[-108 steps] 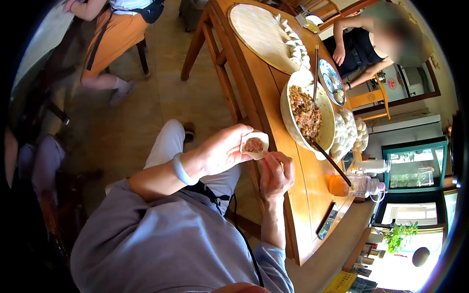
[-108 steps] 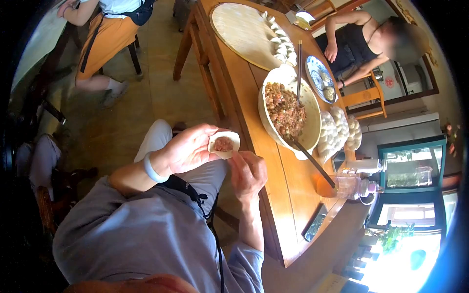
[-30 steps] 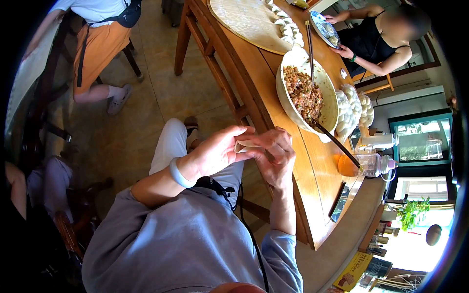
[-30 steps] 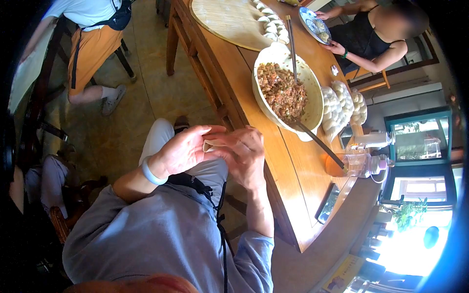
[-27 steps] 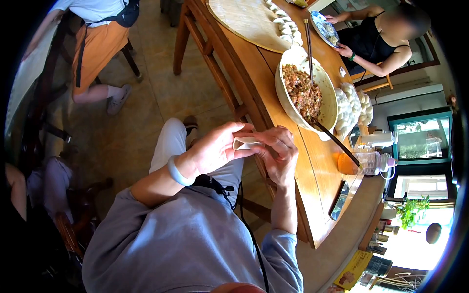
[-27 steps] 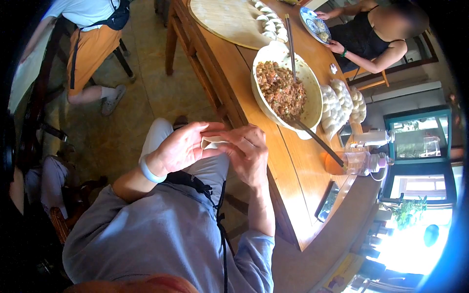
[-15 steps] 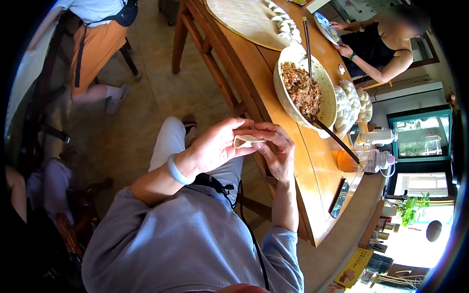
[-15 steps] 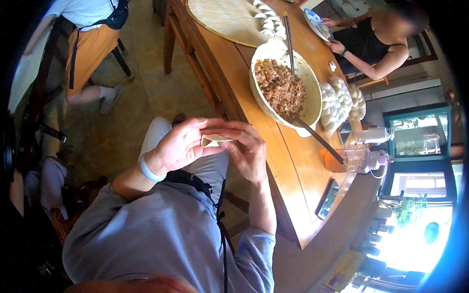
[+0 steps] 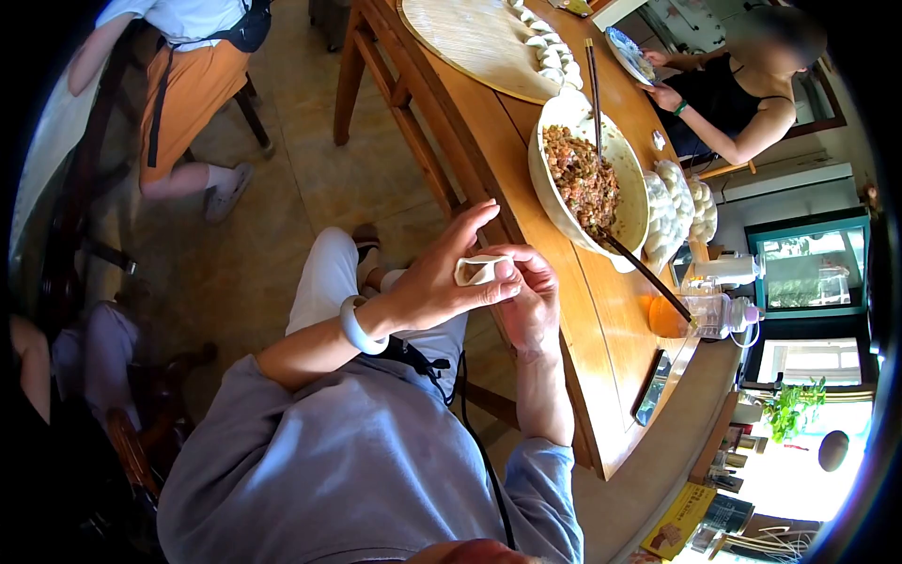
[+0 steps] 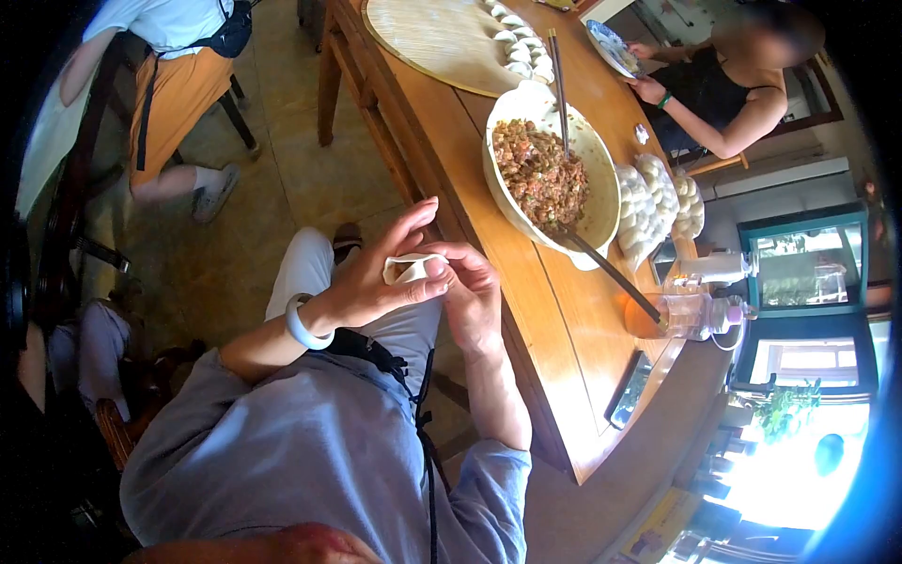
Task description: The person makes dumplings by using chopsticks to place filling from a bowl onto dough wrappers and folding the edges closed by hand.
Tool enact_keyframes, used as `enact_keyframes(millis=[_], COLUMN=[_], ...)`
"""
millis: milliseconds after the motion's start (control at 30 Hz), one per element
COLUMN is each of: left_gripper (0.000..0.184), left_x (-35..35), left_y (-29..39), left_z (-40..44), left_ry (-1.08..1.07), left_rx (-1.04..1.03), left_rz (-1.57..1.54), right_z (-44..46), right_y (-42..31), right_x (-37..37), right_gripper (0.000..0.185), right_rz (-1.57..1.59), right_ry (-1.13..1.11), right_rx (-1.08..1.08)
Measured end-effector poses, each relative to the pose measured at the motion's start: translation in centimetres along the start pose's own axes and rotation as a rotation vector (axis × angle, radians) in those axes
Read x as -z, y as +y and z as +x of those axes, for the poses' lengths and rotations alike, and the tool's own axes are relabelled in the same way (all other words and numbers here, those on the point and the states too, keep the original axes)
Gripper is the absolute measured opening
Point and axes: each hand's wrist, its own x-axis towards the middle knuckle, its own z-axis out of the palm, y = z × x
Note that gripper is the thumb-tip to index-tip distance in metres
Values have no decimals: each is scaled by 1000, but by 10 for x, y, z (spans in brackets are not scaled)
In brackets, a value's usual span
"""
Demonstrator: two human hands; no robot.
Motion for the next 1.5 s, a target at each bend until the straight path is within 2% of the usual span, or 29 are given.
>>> enact_keyframes(millis=[200, 533, 1000, 1100, 1200, 1300, 1333, 1467, 1500], left_gripper=[71, 56, 38, 47, 59, 72, 71, 35, 34], left_x=[5, 6, 8, 10, 9, 5, 6, 8, 9], left_y=[3, 8, 8, 1, 7, -3, -2, -8, -11], left_z=[1, 2, 8, 9, 6, 6, 7, 4, 4], left_ry=[22, 87, 117, 110, 74, -31, -59, -15, -13], left_rx=[-132, -320, -442, -476, -252, 46, 180, 311, 309], left_rz=[351, 639, 751, 808, 640, -33, -371, -789, -858], right_z=[-4, -6, -2, -2, 0, 4, 5, 4, 3], right_y=[-9, -24, -29, -28, -27, -23, -22, -21, -21], right_x=[-4, -8, -14, -13, -8, -5, -5, -16, -17], right_gripper=[18, 18, 18, 18, 18, 15, 15, 20, 22], right_rz=[-262, -468, -364, -383, -407, -475, -537, -805, -874], right_ry=[21, -15, -19, -14, 12, 86, 122, 214, 231], right_rx=[11, 40, -27, -26, -45, 27, 70, 191, 217])
